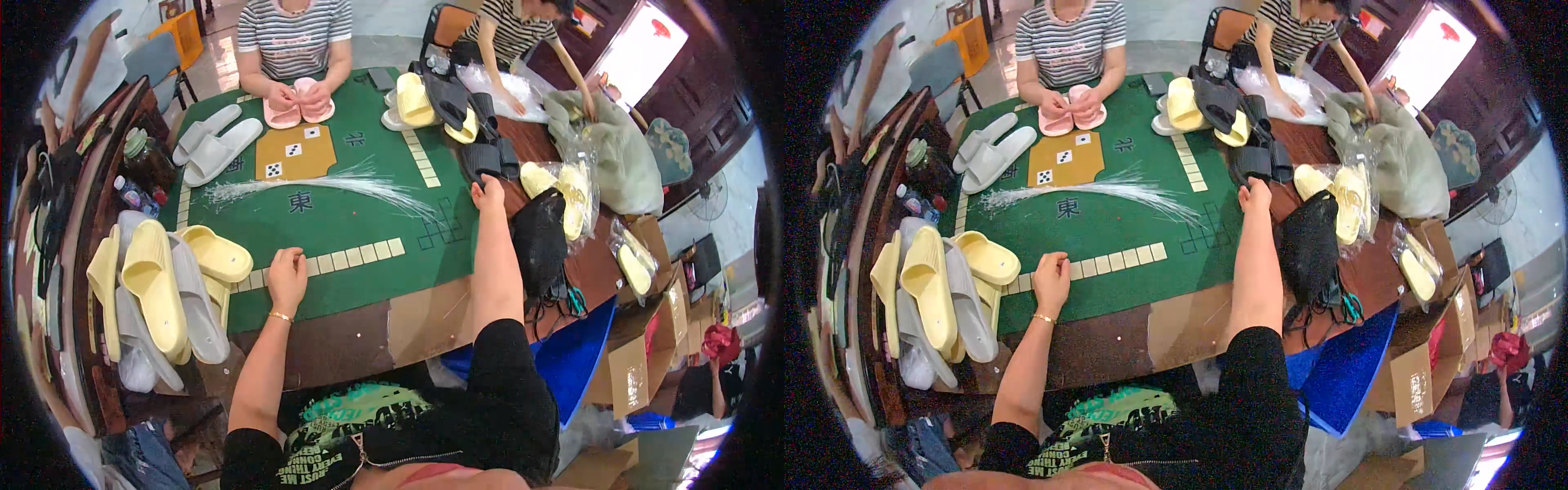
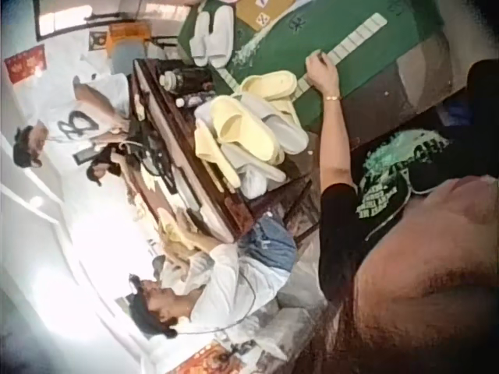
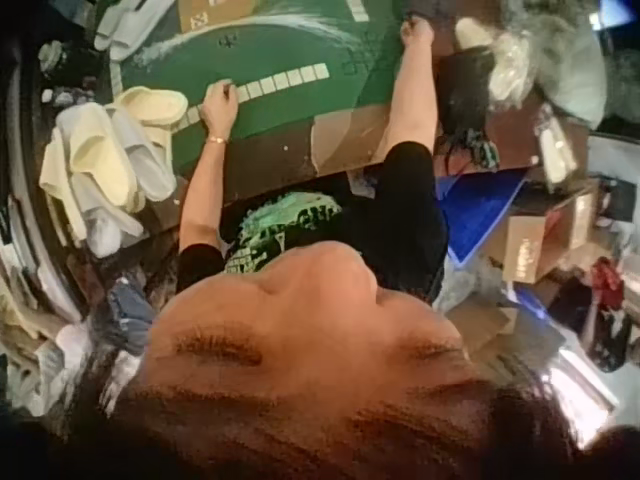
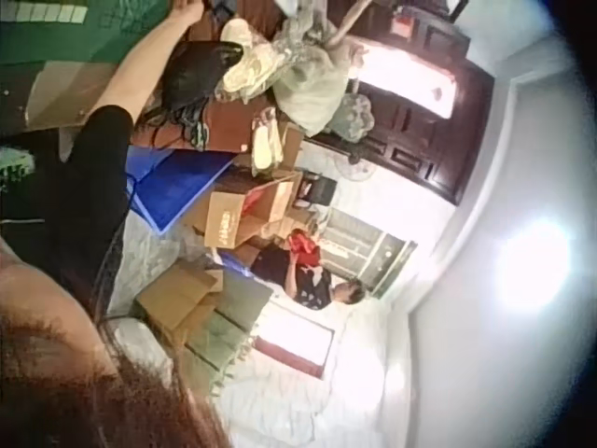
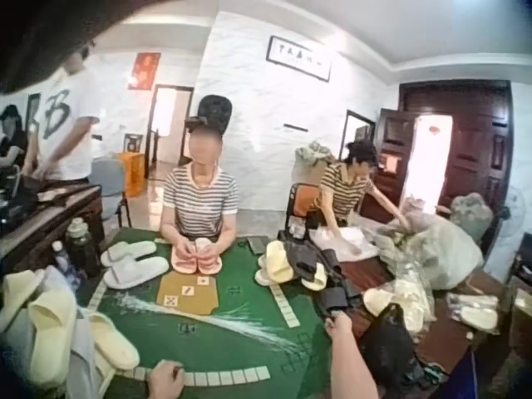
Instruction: The person pairs and fastens slippers together by threading plastic ties through each pair by hand across several sets on the table.
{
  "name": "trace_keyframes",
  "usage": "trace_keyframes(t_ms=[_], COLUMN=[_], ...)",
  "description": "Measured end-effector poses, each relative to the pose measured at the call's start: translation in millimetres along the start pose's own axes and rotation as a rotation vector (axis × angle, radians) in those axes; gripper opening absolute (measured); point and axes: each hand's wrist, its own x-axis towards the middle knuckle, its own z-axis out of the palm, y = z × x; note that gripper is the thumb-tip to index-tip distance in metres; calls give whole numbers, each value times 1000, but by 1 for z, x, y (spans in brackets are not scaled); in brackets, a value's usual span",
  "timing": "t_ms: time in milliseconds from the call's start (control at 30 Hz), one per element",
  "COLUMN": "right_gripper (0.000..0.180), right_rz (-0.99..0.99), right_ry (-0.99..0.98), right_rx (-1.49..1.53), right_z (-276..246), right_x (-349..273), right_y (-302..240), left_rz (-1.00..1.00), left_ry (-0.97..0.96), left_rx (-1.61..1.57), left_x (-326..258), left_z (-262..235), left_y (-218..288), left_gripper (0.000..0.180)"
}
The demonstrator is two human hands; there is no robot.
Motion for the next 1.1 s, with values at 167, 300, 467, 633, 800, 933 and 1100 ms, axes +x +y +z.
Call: trace_keyframes(t_ms=[167, 300, 467, 633, 800, 933, 1100], right_gripper=[40, 30, 25, 30, 27, 25, 25], right_rz=[-793, -1147, -1449, -1344, -731, -578, -338], right_ry=[341, 559, 463, -127, -721, -919, -993], right_rx=[-655, -914, -744, -487, -325, -515, -758], right_z=[-12, -7, -29, -37, 0, 21, 21], right_x=[4, -55, -85, -128, -206, -222, -214], right_y=[-38, -96, -168, -209, -175, -123, -21], left_rz=[-64, -10, 16, -33, -75, -162, -137], left_ry=[-48, 1, 19, 17, 63, 56, 66], left_rx=[-12, -26, -76, -154, -188, -246, -380], left_x=[0, -4, -4, -1, -4, -6, 1], left_z=[0, 0, 3, 1, -3, -6, 17], left_y=[7, -2, -2, 3, -4, -7, -5], left_gripper=[9, 9, 7, 7, 7, 10, 17])
